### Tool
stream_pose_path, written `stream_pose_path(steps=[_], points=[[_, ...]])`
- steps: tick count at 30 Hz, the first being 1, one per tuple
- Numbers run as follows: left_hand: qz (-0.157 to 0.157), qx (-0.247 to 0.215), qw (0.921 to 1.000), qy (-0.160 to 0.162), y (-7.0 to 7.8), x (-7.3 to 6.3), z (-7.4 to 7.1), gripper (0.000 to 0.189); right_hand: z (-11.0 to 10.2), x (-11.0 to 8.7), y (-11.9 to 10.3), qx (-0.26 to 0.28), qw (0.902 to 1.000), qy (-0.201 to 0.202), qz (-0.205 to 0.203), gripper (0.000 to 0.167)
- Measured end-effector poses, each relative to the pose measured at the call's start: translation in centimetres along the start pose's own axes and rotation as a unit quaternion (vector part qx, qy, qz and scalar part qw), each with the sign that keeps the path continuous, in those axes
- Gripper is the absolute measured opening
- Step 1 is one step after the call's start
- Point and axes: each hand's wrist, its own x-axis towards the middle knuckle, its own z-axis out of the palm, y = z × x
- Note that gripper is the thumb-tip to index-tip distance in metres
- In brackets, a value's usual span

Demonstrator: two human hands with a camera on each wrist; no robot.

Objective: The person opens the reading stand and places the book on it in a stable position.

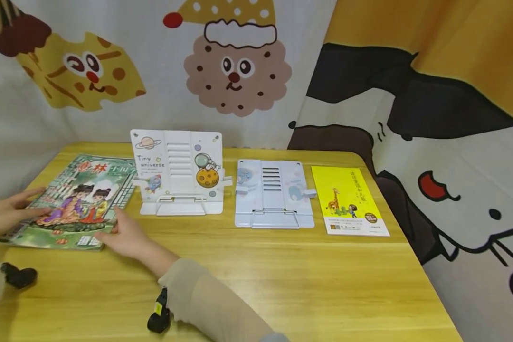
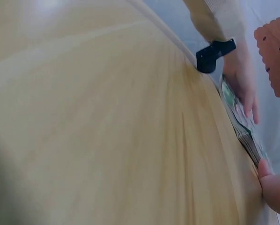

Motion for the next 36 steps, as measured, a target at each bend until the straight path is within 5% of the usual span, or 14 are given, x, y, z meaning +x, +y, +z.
stream_pose_path(steps=[10,20,26,29,36], points=[[0.006,-0.042,0.9989,0.022,-0.2,-1.1,1.1,0.089,0.6,-0.2,-0.2,0.024,0.9997,0.008,0.003,0.077],[-0.01,-0.137,0.9819,0.13,-0.8,-3.1,2.7,0.077,1.0,-0.9,-0.8,-0.019,0.9997,0.012,-0.006,0.074],[-0.01,-0.152,0.9707,0.185,-0.6,-5.1,3.2,0.071,0.8,-1.0,-0.8,0.027,0.9996,0.002,-0.002,0.073],[0.021,-0.172,0.9629,0.207,-0.2,-5.9,3.1,0.069,0.6,-0.8,-0.6,0.064,0.9979,-0.007,0.01,0.072],[0.142,-0.251,0.9234,0.253,1.0,-7.0,3.1,0.069,0.2,-0.4,-0.4,0.072,0.9969,-0.023,0.022,0.074]])
